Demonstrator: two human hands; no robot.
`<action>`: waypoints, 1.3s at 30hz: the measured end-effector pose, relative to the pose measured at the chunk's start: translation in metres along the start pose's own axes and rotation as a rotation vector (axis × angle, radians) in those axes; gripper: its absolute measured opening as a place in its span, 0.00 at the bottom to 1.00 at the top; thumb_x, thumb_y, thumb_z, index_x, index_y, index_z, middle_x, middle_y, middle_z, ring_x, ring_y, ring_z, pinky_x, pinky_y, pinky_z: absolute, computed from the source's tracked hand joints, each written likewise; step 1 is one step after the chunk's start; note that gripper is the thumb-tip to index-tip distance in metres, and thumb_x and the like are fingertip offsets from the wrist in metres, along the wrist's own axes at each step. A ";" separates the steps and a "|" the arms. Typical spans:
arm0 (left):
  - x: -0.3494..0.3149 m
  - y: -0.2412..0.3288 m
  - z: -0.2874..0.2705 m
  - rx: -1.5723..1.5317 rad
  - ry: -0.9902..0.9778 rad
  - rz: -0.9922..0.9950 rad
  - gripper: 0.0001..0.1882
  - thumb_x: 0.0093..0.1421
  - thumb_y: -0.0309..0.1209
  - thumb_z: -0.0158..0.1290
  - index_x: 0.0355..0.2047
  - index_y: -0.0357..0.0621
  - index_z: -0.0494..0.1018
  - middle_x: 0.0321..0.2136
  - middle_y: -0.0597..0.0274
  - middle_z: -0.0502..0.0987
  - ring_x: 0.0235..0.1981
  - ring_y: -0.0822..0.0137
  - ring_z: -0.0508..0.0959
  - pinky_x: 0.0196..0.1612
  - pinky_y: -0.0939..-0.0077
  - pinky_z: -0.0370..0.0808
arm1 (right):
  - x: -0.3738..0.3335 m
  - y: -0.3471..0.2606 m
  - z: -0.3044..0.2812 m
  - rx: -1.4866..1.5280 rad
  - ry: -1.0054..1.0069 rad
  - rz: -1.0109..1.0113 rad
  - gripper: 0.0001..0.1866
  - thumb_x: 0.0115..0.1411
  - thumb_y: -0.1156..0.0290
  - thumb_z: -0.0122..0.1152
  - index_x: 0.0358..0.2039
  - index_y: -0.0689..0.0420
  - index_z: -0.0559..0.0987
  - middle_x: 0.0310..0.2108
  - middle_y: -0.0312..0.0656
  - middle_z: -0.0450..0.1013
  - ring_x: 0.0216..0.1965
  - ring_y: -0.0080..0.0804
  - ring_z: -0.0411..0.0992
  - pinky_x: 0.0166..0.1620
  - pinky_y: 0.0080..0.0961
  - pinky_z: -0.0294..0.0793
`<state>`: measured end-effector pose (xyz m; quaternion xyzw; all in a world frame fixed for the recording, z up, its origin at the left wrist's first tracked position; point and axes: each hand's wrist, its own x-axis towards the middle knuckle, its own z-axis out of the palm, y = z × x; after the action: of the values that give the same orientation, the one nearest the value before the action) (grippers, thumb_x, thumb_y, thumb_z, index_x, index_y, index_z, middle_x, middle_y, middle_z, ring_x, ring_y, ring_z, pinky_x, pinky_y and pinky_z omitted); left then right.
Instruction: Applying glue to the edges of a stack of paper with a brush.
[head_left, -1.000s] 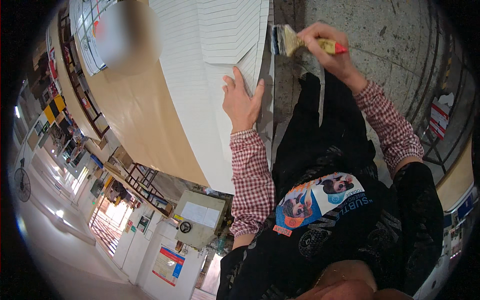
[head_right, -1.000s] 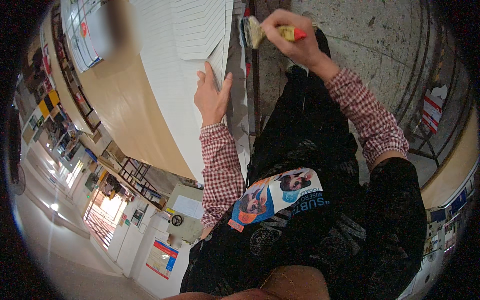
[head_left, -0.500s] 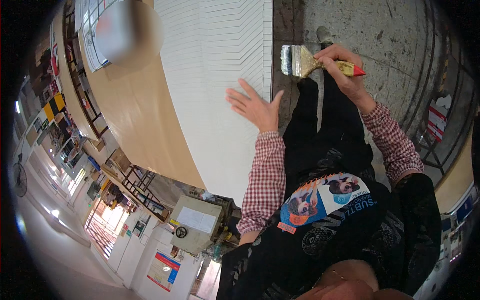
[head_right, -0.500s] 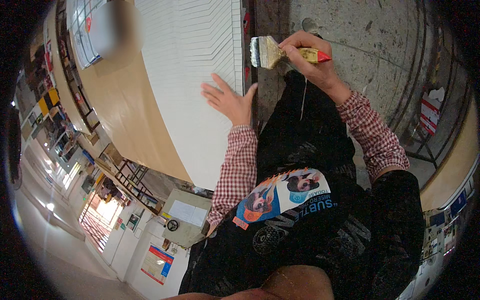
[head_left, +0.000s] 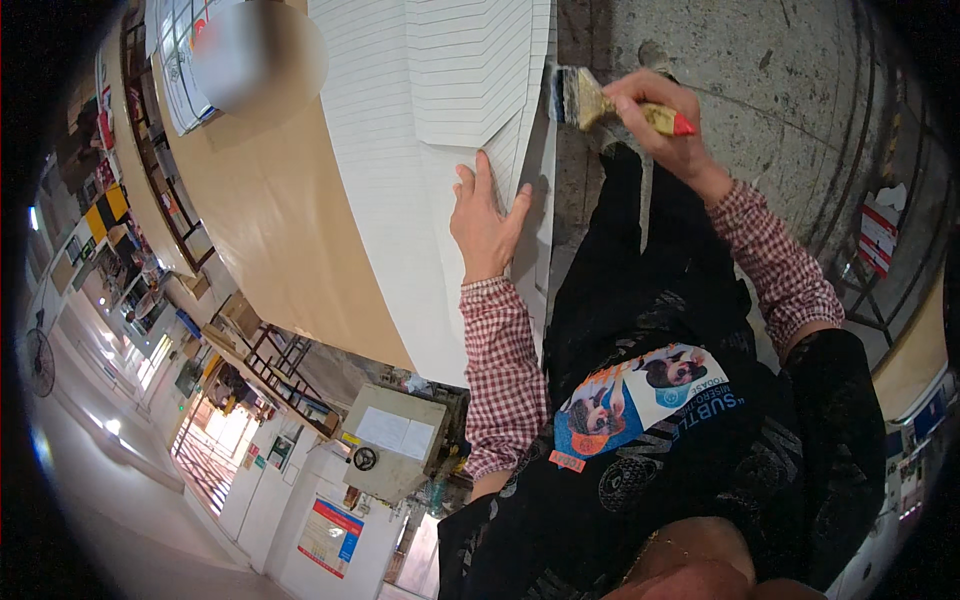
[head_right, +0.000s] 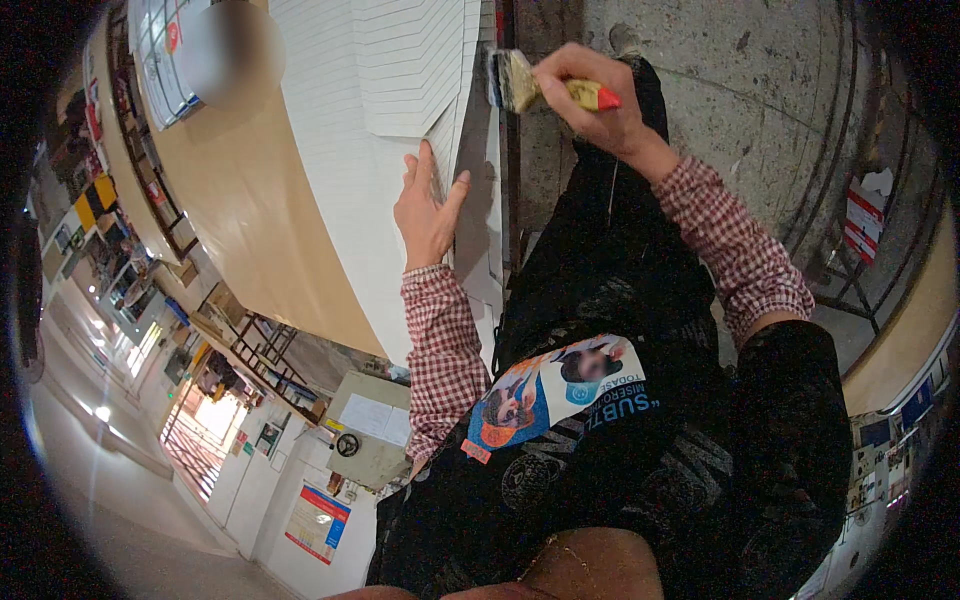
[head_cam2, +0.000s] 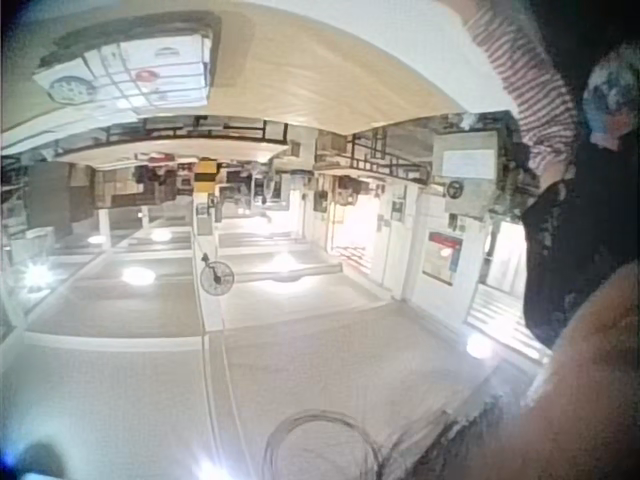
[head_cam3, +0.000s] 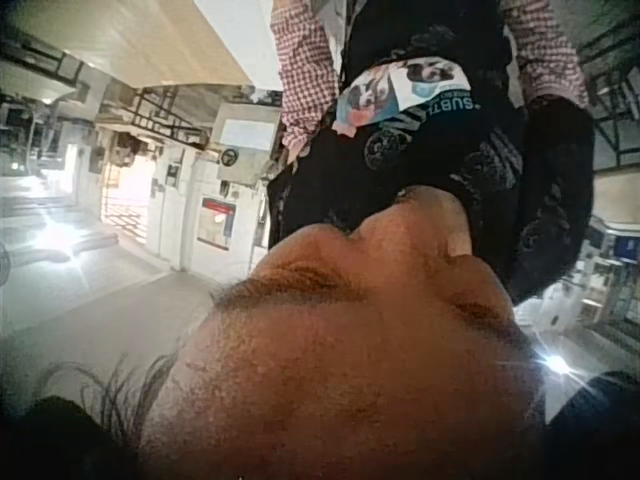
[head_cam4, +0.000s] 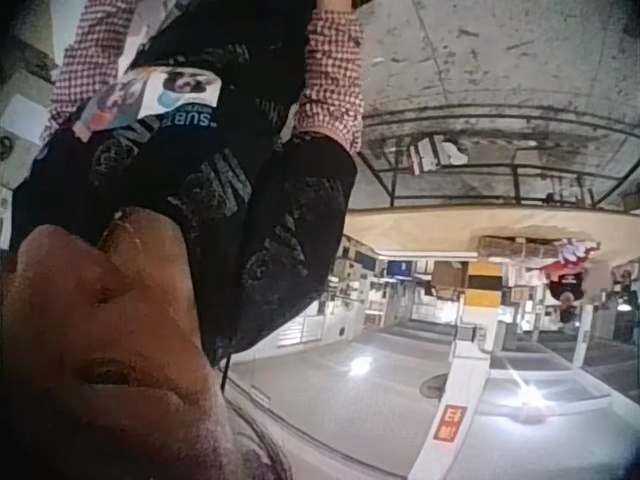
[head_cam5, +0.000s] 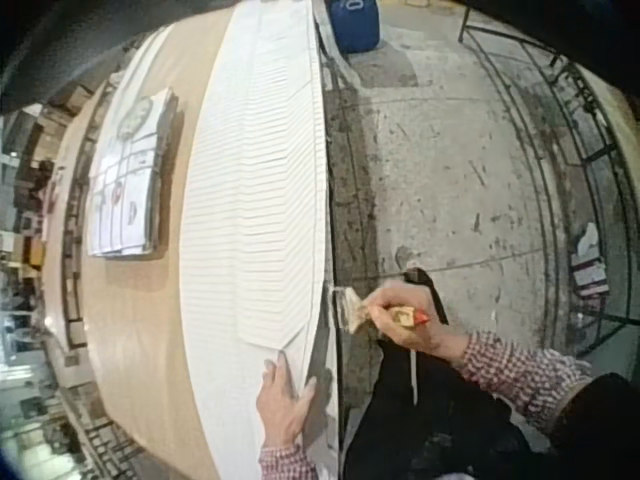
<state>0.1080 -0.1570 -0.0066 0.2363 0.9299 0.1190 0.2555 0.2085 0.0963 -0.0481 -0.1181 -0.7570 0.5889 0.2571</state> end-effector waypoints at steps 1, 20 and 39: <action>0.001 -0.001 -0.001 0.004 0.003 0.005 0.43 0.53 0.52 0.55 0.64 0.45 0.57 0.59 0.31 0.60 0.57 0.29 0.62 0.55 0.55 0.67 | -0.006 -0.004 0.002 0.001 -0.020 0.049 0.06 0.59 0.73 0.57 0.31 0.63 0.78 0.29 0.39 0.76 0.28 0.23 0.73 0.33 0.20 0.73; 0.006 0.015 0.014 0.146 0.003 -0.027 0.44 0.53 0.53 0.54 0.64 0.43 0.54 0.60 0.28 0.56 0.57 0.29 0.61 0.49 0.49 0.71 | -0.044 -0.037 0.009 0.143 -0.123 0.219 0.06 0.57 0.74 0.58 0.28 0.64 0.77 0.27 0.40 0.75 0.28 0.25 0.73 0.32 0.22 0.71; -0.081 -0.035 0.025 0.105 0.095 -0.119 0.44 0.52 0.50 0.58 0.63 0.43 0.56 0.58 0.30 0.60 0.57 0.31 0.63 0.54 0.53 0.68 | -0.038 -0.031 0.004 0.048 -0.022 0.035 0.06 0.60 0.72 0.56 0.30 0.62 0.78 0.30 0.39 0.76 0.29 0.22 0.73 0.33 0.21 0.73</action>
<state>0.1691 -0.2247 -0.0056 0.1875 0.9584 0.0659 0.2049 0.2424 0.0657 -0.0286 -0.1185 -0.7433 0.6127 0.2410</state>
